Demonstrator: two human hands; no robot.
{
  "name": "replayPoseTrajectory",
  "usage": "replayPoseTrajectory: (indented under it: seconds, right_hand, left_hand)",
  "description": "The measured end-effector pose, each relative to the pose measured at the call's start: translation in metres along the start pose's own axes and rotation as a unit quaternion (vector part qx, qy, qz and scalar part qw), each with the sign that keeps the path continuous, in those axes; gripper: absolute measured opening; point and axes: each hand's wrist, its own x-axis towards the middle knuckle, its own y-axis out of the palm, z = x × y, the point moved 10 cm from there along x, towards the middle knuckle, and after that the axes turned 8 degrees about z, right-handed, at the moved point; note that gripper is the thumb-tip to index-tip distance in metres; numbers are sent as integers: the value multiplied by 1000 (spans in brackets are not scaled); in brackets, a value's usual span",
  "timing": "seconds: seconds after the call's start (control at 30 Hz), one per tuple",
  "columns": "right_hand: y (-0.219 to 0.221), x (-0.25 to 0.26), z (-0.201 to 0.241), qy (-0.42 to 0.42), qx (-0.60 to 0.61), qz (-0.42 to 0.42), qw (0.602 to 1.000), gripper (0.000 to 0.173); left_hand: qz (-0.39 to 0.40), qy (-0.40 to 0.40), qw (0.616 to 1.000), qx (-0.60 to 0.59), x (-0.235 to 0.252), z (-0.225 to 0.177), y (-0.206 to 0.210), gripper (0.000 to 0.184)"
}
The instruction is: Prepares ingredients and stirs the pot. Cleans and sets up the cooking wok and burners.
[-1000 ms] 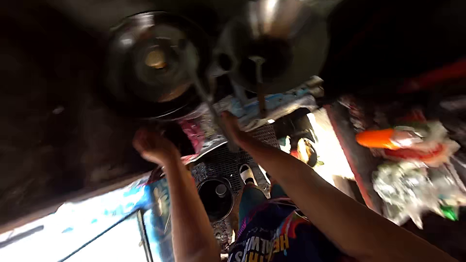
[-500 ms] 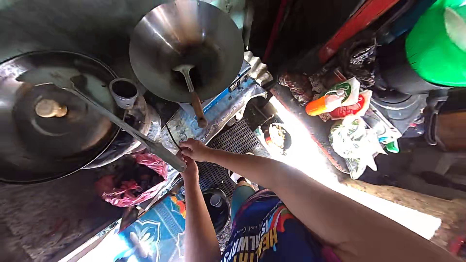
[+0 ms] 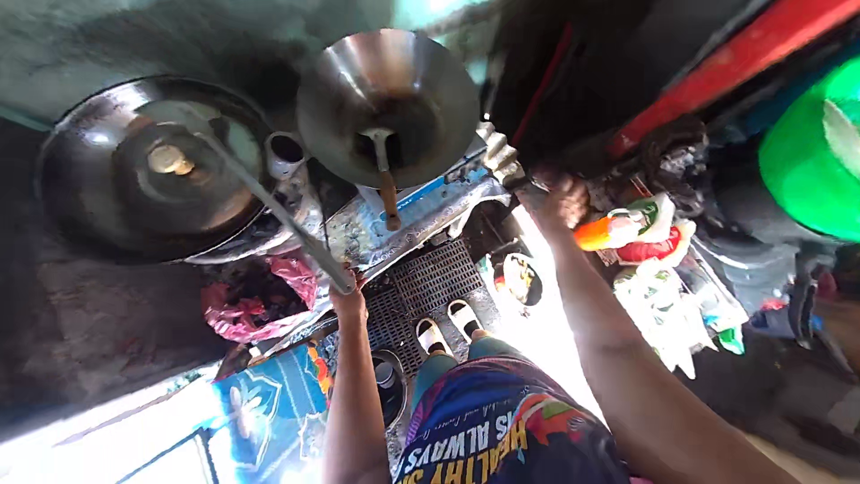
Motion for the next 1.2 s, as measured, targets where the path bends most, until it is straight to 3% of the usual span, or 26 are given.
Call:
replayPoseTrajectory:
  seconds: [0.03, 0.07, 0.13, 0.2, 0.27, 0.33, 0.4, 0.5, 0.67, 0.73, 0.83, 1.0, 1.2]
  right_hand:
    - [11, 17, -14, -6, -27, -41, 999, 109]
    - [19, 25, -17, -8, -55, -29, 998, 118]
    - [5, 18, -3, 10, -75, 42, 996, 104]
    - [-19, 8, 8, 64, -40, 110, 991, 69]
    - [-27, 16, -2, 71, 17, 92, 993, 58]
    - [-40, 21, -8, 42, 144, 53, 987, 59]
    - [-53, 4, -4, 9, 324, 32, 945, 60]
    - [-69, -27, 29, -74, 531, 45, 843, 51]
    - [-87, -83, 141, -237, 624, 184, 722, 39]
    - [-85, -101, 195, -311, 613, 243, 684, 44]
    - [-74, -132, 278, -361, 568, 294, 679, 49]
    - [-23, -174, 391, -430, 437, 349, 708, 59]
    - [-10, -181, 424, -466, 369, 367, 715, 64]
  left_hand:
    - [-5, -4, 1000, 7, -1, 0, -3, 30]
    - [-9, -10, 1000, 12, -3, 0, -6, 31]
    - [-18, -19, 1000, 16, -6, -1, -11, 31]
    - [-19, -25, 999, 17, -10, -2, -13, 30]
    - [-17, -22, 1000, 14, -16, -7, -15, 29]
    - [-18, -20, 1000, 10, -20, -11, -16, 29]
    - [-14, -28, 999, 10, -25, -10, -17, 29]
    - [-9, -35, 999, 14, -33, -8, -19, 28]
    - [6, -38, 999, 7, -45, 0, -24, 29]
    - [13, -23, 1000, 7, -49, 0, -26, 28]
    - [15, -15, 1000, 3, -56, -1, -31, 28]
    - [10, -1, 999, 45, -73, -7, -43, 29]
    - [-36, 42, 992, 115, -117, -22, -86, 32]
